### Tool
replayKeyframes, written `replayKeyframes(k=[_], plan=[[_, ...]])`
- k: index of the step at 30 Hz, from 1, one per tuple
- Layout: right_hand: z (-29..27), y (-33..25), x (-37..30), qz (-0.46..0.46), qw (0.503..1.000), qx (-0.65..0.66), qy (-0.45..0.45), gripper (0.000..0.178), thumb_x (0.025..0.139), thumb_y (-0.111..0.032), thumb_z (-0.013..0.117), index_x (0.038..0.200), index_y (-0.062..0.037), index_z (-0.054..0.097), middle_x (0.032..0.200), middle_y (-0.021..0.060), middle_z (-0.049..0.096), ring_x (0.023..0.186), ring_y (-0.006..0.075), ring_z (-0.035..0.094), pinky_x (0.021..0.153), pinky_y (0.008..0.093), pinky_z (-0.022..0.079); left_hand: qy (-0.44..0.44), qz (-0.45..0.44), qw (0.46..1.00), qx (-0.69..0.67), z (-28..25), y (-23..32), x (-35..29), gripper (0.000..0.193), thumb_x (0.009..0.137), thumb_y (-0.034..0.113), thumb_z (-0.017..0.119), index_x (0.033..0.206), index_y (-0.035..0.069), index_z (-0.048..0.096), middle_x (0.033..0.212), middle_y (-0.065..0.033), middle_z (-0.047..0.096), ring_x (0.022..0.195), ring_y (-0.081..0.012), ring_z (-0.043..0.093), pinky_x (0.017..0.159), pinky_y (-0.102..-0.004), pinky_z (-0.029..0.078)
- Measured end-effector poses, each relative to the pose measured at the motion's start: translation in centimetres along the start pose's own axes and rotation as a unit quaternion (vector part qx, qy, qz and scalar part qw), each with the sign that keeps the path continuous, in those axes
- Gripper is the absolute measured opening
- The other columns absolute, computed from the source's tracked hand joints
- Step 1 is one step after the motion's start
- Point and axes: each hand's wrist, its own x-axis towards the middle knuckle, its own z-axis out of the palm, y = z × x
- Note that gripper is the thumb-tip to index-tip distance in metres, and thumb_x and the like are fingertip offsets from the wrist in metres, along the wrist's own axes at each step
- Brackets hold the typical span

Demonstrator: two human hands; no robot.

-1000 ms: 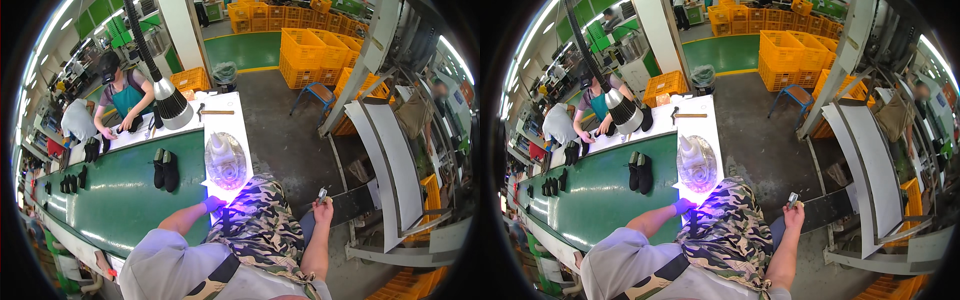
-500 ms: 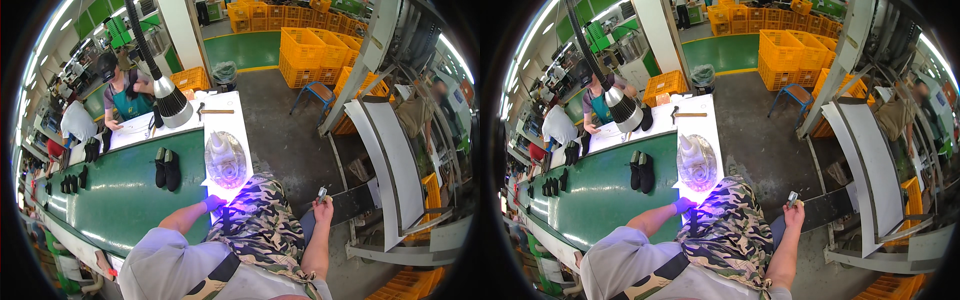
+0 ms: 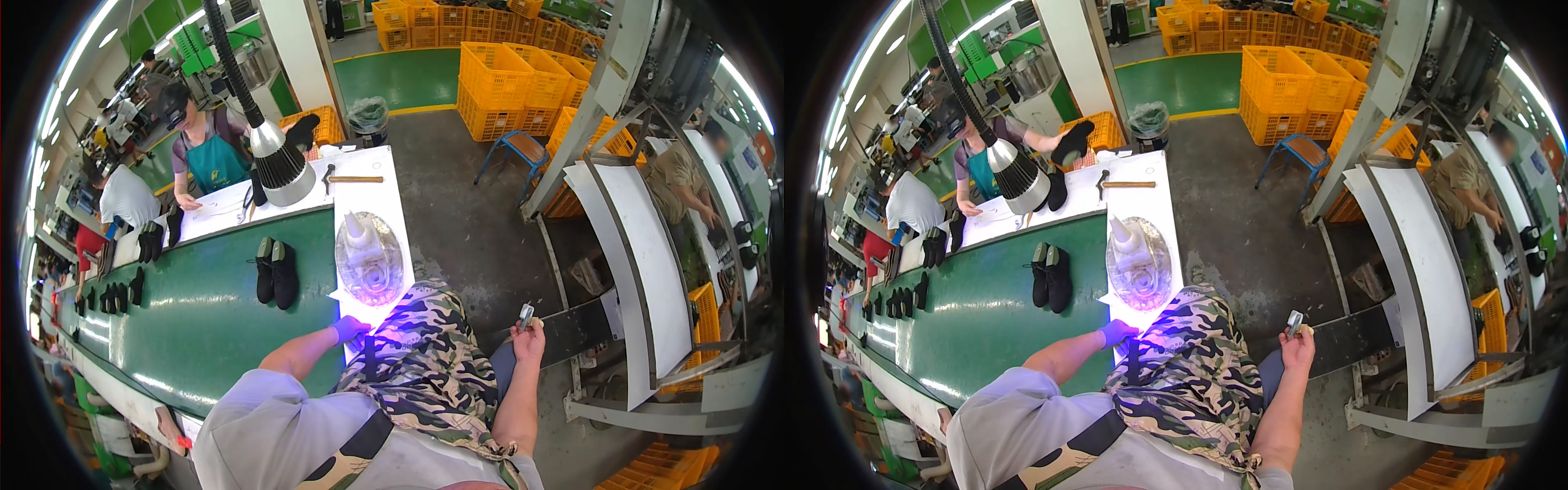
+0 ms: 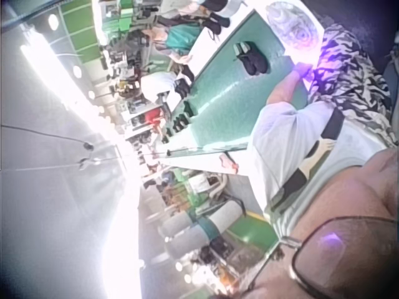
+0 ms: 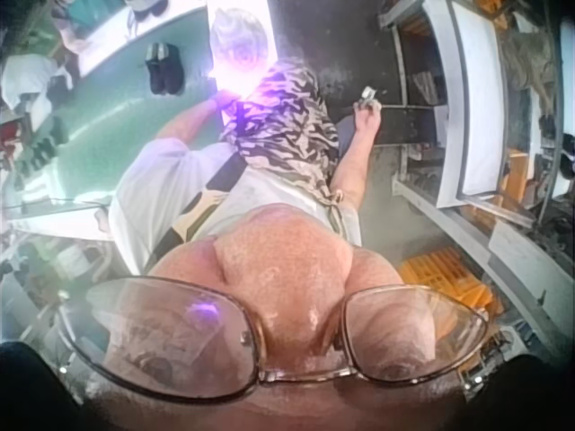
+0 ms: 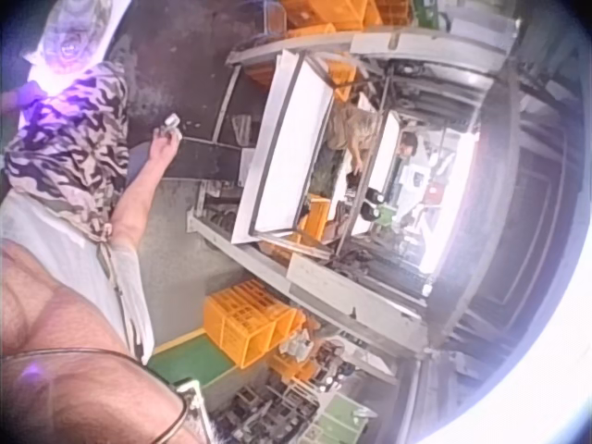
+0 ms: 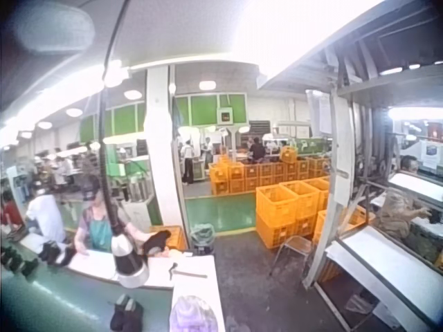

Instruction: Apply adhesive or primer to the soles of black shoes using a small brush/applicator.

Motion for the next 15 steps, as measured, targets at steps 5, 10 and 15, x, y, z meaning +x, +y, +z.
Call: replayKeyframes(k=[5, 10, 15], plan=[[0.03, 0.04, 0.1, -0.002, 1.0, -0.003, 0.0, 0.012, 0.093, -0.025, 0.059, 0.092, -0.013, 0.063, 0.088, 0.0068, 0.066, 0.081, 0.0245, 0.063, 0.07, 0.0419, 0.049, 0.029, -0.007, 1.0, -0.003, 0.34, 0.33, -0.48, 0.034, 0.083, 0.037, 0.071, 0.071, 0.005, 0.07, 0.059, -0.0032, 0.06, 0.046, -0.0144, 0.054, 0.044, -0.0307, 0.04], [-0.24, -0.08, 0.19, 0.001, 1.0, -0.003, -0.019, 0.014, 0.092, -0.025, 0.058, 0.092, -0.0124, 0.064, 0.091, 0.0067, 0.067, 0.083, 0.0239, 0.064, 0.072, 0.0416, 0.05, 0.028, 0.008, 0.999, 0.019, 0.24, 0.4, -0.32, 0.033, 0.082, 0.037, 0.071, 0.072, 0.006, 0.071, 0.058, -0.0016, 0.058, 0.046, -0.0127, 0.051, 0.044, -0.0302, 0.038], [-0.36, -0.06, 0.21, 0.004, 1.0, -0.007, -0.014, 0.015, 0.092, -0.026, 0.059, 0.094, -0.0122, 0.064, 0.091, 0.0063, 0.067, 0.083, 0.0235, 0.064, 0.072, 0.0412, 0.05, 0.029, 0.014, 0.999, 0.01, 0.1, 0.03, 0.04, 0.032, 0.082, 0.037, 0.071, 0.073, 0.006, 0.072, 0.058, -0.0009, 0.057, 0.047, -0.0115, 0.05, 0.045, -0.0297, 0.037]])
